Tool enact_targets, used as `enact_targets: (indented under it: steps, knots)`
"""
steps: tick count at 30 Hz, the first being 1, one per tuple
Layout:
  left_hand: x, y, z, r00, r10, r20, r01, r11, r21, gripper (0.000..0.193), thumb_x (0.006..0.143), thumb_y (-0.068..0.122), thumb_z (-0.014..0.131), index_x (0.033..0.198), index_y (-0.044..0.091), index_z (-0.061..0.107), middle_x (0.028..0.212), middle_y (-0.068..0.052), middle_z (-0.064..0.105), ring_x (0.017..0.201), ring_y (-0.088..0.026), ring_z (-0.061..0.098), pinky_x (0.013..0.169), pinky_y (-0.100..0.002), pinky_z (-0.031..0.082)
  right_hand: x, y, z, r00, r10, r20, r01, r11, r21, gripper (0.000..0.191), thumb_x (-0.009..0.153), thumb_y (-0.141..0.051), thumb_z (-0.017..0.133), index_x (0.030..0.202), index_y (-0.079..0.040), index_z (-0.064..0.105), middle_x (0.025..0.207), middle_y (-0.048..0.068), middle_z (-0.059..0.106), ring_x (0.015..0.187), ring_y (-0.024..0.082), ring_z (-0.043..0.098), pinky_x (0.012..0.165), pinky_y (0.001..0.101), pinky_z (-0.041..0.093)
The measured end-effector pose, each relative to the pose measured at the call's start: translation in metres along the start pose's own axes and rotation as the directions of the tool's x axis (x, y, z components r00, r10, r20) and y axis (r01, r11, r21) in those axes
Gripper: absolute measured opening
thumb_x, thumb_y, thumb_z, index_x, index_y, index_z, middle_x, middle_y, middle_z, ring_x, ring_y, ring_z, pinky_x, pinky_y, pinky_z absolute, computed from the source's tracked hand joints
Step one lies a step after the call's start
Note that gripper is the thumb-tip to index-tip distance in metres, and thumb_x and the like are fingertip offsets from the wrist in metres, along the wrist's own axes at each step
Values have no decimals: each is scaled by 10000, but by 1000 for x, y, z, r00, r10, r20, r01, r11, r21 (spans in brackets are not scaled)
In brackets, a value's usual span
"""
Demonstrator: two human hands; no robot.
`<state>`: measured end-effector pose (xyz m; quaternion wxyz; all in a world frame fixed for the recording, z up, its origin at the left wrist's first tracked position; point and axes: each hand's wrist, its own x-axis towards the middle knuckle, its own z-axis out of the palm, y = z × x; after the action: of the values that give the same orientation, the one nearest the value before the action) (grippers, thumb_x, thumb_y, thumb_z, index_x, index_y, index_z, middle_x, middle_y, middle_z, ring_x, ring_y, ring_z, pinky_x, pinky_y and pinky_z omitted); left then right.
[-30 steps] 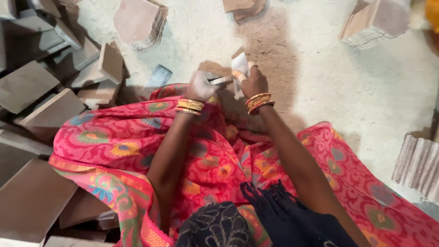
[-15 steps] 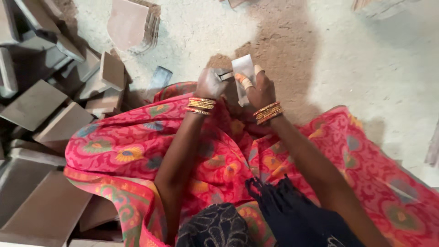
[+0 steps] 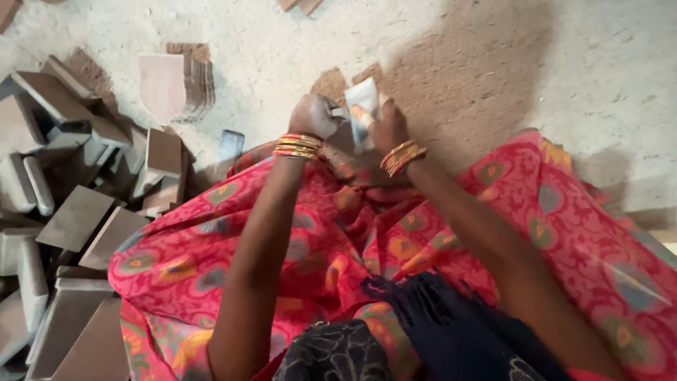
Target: The person sits on the floor and smooths rectangular wooden pieces using a sanding block. They hold each piece with the left hand and rub the surface with the sanding block in the right hand, repeating the motion across multiple pieces.
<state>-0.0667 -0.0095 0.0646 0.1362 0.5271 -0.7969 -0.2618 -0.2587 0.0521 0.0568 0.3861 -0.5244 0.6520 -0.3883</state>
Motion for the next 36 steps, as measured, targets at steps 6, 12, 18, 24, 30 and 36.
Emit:
enact_targets:
  steps: [6,12,18,24,30,36]
  knots:
    - [-3,-16,-2,1000,8,18,-7,998,-63,219,719,301,830,805,102,800,715,-166,715,621,-348,704,618,-433,590,3,19,18,993,81,80,-99,964,248,324,907,-281,789,1058,-6,711,938,121,774,829,206,724,732,364,577]
    - [5,-20,-12,985,-92,147,94,996,-4,275,682,304,855,831,81,790,692,-173,701,597,-317,705,606,-402,588,10,16,19,978,45,202,-156,801,578,282,927,-230,760,1094,-10,704,971,50,768,846,113,700,744,305,573]
    - [1,-18,-9,997,23,70,-26,999,33,200,698,263,834,786,88,795,725,-165,727,643,-337,709,632,-416,595,12,7,14,961,114,251,-221,862,457,270,941,-213,754,1101,-2,699,963,65,770,834,135,714,728,301,593]
    - [8,-13,-13,980,-93,175,93,996,8,212,739,281,796,775,73,775,738,-174,724,662,-332,729,689,-406,617,12,3,14,991,22,136,-80,895,438,290,938,-238,753,1086,5,697,960,98,780,823,155,732,708,337,595]
    - [9,-3,-8,992,-86,94,77,993,94,214,725,278,811,813,83,807,777,-190,730,718,-369,718,719,-445,597,24,-4,11,973,137,184,-193,924,331,287,908,-272,768,1043,-23,722,926,91,785,796,172,740,688,336,600]
    - [16,-3,-5,1000,-18,-2,18,1000,-1,268,644,339,823,757,98,790,735,-190,713,678,-382,706,688,-463,600,32,-18,9,997,28,72,-44,972,230,312,871,-285,781,1074,-56,723,946,127,784,839,246,765,722,398,595]
